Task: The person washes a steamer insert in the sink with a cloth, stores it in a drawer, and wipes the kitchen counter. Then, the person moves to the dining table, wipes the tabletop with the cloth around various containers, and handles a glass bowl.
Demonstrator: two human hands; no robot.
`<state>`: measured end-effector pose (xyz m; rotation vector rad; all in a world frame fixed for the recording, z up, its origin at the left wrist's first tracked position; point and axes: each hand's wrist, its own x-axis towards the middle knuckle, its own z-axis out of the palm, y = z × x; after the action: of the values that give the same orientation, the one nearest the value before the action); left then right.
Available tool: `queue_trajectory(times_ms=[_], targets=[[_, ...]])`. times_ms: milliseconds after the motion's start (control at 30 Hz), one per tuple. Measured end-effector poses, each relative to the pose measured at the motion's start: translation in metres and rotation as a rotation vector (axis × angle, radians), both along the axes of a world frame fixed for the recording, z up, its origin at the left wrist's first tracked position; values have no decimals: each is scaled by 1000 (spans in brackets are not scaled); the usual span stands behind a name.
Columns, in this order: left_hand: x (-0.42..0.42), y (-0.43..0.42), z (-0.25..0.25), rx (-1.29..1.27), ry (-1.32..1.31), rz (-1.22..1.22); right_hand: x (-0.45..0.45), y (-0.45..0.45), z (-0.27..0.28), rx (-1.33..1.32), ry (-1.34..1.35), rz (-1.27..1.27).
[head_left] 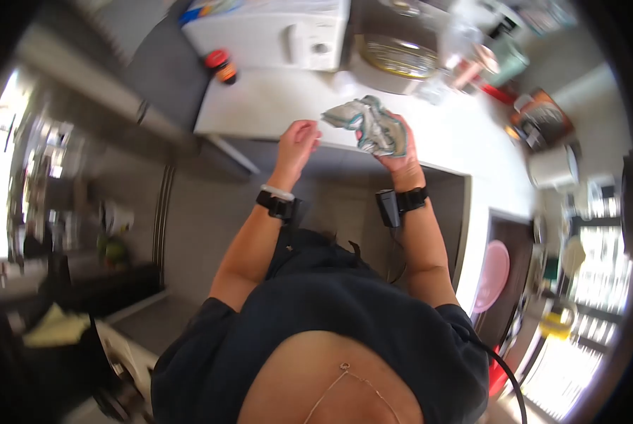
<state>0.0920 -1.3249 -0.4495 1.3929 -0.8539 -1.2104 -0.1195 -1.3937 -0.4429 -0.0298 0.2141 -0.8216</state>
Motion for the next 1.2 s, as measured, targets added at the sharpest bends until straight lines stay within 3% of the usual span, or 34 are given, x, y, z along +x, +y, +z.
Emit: queue_trajectory(times_ms=[100, 300, 367, 467, 500, 767, 867, 1000, 1067, 1133, 1200], targets=[[16, 38, 25, 72, 0, 50, 44, 3, 6, 10, -20, 163], [74, 118, 33, -6, -121, 149, 163, 57, 8, -274, 99, 622], [100, 141, 39, 78, -88, 237, 208, 80, 13, -509, 339, 563], [161, 175, 22, 5, -19, 439, 286, 106, 5, -751, 401, 638], [178, 188, 24, -13, -29, 472, 301, 128, 33, -772, 385, 674], [317, 300, 33, -326, 231, 713, 478, 220, 42, -801, 176, 893], [368, 332, 55, -237, 167, 802, 531, 253, 60, -753, 154, 919], [443, 378, 29, -246, 93, 841, 609, 286, 38, -820, 146, 970], [477, 395, 23, -135, 16, 939, 644, 292, 32, -923, 219, 912], [510, 404, 10, -192, 78, 993, 675, 293, 37, -906, 254, 885], [546, 412, -5, -353, 298, 1202, 715, 291, 38, -876, 277, 873]])
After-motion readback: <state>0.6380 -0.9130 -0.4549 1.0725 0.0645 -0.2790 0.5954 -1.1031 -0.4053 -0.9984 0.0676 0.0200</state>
